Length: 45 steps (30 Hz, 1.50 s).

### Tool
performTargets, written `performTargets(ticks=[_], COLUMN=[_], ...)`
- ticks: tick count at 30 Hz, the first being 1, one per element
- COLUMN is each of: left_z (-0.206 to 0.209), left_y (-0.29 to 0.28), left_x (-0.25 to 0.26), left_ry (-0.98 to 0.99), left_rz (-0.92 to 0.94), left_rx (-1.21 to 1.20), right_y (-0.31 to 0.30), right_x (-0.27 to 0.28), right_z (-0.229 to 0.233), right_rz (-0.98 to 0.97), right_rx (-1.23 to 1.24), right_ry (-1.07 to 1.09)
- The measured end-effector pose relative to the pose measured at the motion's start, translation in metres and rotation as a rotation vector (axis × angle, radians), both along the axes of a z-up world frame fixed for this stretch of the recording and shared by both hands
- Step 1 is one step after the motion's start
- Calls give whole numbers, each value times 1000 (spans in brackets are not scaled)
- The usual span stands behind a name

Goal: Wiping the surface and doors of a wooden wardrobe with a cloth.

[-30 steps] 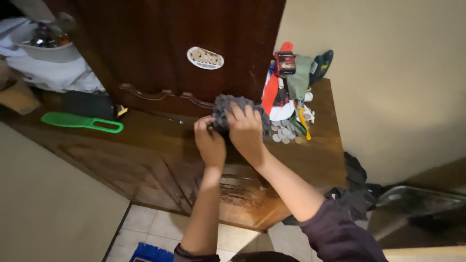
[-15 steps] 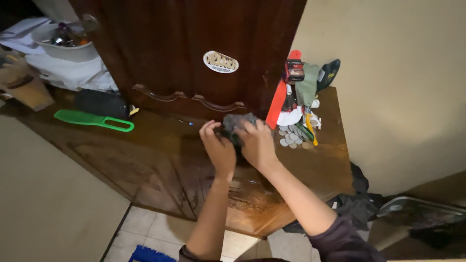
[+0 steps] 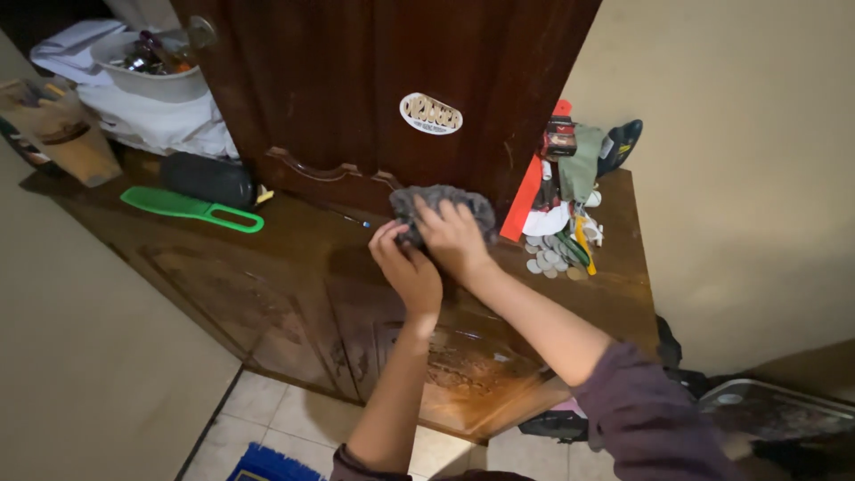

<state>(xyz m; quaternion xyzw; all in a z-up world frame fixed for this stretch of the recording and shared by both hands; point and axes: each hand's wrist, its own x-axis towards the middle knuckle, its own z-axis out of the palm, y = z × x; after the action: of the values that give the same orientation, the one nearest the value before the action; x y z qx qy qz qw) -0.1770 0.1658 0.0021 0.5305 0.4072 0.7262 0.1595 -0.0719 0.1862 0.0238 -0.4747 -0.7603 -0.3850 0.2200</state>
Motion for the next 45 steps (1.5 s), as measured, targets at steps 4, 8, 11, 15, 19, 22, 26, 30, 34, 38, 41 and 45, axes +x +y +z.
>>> performTargets(ticks=[4,8,11,15,19,22,26,30,34,38,41,45], left_z=[-7,-1,1,7,-7,-3,4,0,-2,-5,-12,-12], left_y=[4,-3,4,16,28,28,26,29,30,29,34,31], left_x=[-9,-15,-19,-29,-30,-30,-28,-27,-34,-37,-42,-48], left_ry=[-43,-94,-68,-46,-50,28,75,60,94,75,30,51], left_rz=[26,-12,53,153,204,209,187,255,257,228,204,149], left_rx=[-12,-18,7,31,75,64,-100,-94,-36,-35,-84,-73], right_y=[23,33,41,55,45,39,42,63,63,62,62,62], right_x=[-23,-39,-57,-55,-43,-47,-65,-81,-90,-86,-84,-80], right_z=[-3,4,13,7,12,48,89,82,52,17,8,2], right_rz=[34,107,72,35,66,115,106,37,-23,-56,-20,-4], right_rx=[34,-61,-106,-85,-119,-66,75,163,149,74,22,-26], right_ry=[-23,112,125,108,90,154,296,328,342,351,330,290])
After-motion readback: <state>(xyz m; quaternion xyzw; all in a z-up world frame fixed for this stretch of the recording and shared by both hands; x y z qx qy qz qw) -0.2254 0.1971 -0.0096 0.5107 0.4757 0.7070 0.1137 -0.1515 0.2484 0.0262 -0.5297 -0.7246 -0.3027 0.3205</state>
